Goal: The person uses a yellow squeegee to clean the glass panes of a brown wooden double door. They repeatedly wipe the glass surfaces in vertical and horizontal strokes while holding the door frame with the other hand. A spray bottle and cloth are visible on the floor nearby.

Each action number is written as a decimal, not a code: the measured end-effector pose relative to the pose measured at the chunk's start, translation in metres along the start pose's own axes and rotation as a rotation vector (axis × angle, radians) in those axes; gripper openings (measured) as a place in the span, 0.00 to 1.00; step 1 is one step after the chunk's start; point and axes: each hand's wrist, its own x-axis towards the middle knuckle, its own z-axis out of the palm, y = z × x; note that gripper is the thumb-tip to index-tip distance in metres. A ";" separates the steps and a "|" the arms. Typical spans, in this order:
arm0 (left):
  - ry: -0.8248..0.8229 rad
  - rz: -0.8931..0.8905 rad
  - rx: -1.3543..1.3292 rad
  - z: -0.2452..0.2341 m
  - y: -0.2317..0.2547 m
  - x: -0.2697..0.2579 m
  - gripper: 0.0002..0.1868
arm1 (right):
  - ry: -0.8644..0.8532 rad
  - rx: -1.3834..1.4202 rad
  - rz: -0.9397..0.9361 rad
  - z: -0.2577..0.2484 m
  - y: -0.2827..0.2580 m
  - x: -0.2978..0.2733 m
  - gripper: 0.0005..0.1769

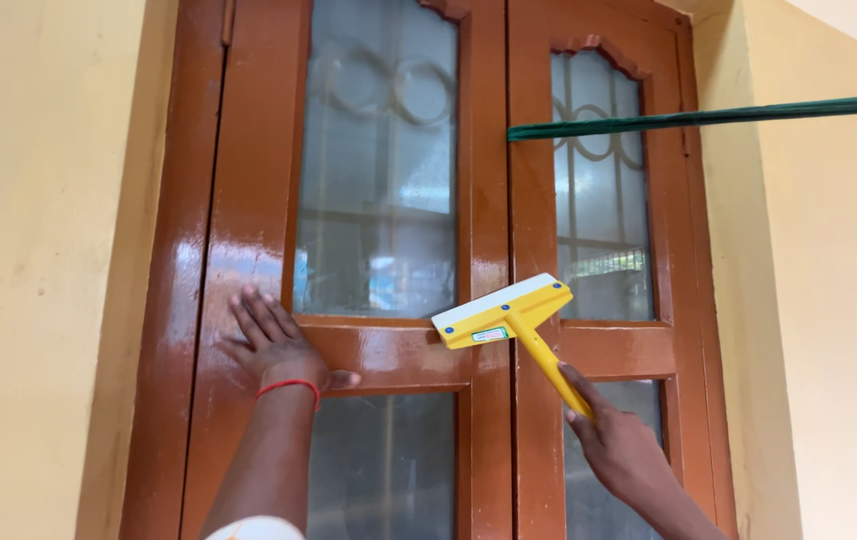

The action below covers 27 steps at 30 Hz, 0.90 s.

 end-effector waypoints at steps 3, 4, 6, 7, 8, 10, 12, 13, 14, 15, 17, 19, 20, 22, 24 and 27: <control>-0.003 0.041 -0.078 -0.002 -0.005 -0.004 0.93 | 0.051 -0.099 -0.022 0.000 -0.008 0.022 0.38; 0.024 0.050 -0.059 0.000 -0.008 -0.003 0.93 | 0.072 -0.089 -0.043 -0.002 -0.012 0.032 0.38; 0.075 0.064 -0.017 0.008 -0.013 -0.002 0.94 | 0.095 -0.097 -0.067 -0.005 -0.018 0.052 0.37; 0.076 0.053 -0.003 0.011 -0.012 -0.002 0.93 | 0.102 -0.117 -0.071 -0.009 -0.022 0.066 0.37; 0.077 0.042 0.012 0.013 -0.012 -0.001 0.92 | 0.109 -0.138 -0.076 -0.015 -0.026 0.080 0.37; 0.082 0.036 0.002 0.015 -0.010 0.002 0.91 | 0.171 -0.124 -0.124 -0.030 -0.036 0.109 0.37; 0.087 0.045 -0.033 0.017 -0.010 0.005 0.91 | 0.195 -0.117 -0.148 -0.044 -0.046 0.131 0.36; 0.111 0.060 -0.071 0.019 -0.012 0.005 0.90 | 0.191 -0.117 -0.148 -0.053 -0.053 0.142 0.36; 0.136 0.075 -0.109 0.020 -0.014 0.005 0.89 | 0.188 -0.118 -0.149 -0.059 -0.059 0.148 0.36; 0.157 0.091 -0.145 0.022 -0.015 0.005 0.87 | 0.177 -0.094 -0.136 -0.061 -0.062 0.148 0.36; 0.161 0.071 -0.159 0.023 -0.013 0.006 0.87 | 0.154 -0.051 -0.109 -0.065 -0.065 0.144 0.36; 0.183 0.053 -0.165 0.017 -0.006 0.010 0.86 | 0.208 -0.038 -0.185 -0.050 -0.061 0.126 0.37; 0.205 0.045 -0.164 0.012 0.000 0.013 0.86 | 0.239 -0.034 -0.225 -0.044 -0.058 0.117 0.38; 0.221 0.000 -0.109 0.018 0.011 0.010 0.85 | 0.219 -0.014 -0.228 -0.026 -0.049 0.092 0.38; 0.265 -0.074 -0.028 0.013 0.025 0.011 0.85 | 0.190 -0.017 -0.199 -0.016 -0.047 0.077 0.38; 0.199 -0.093 -0.076 0.005 0.028 0.013 0.89 | 0.125 -0.007 -0.155 -0.003 -0.044 0.054 0.38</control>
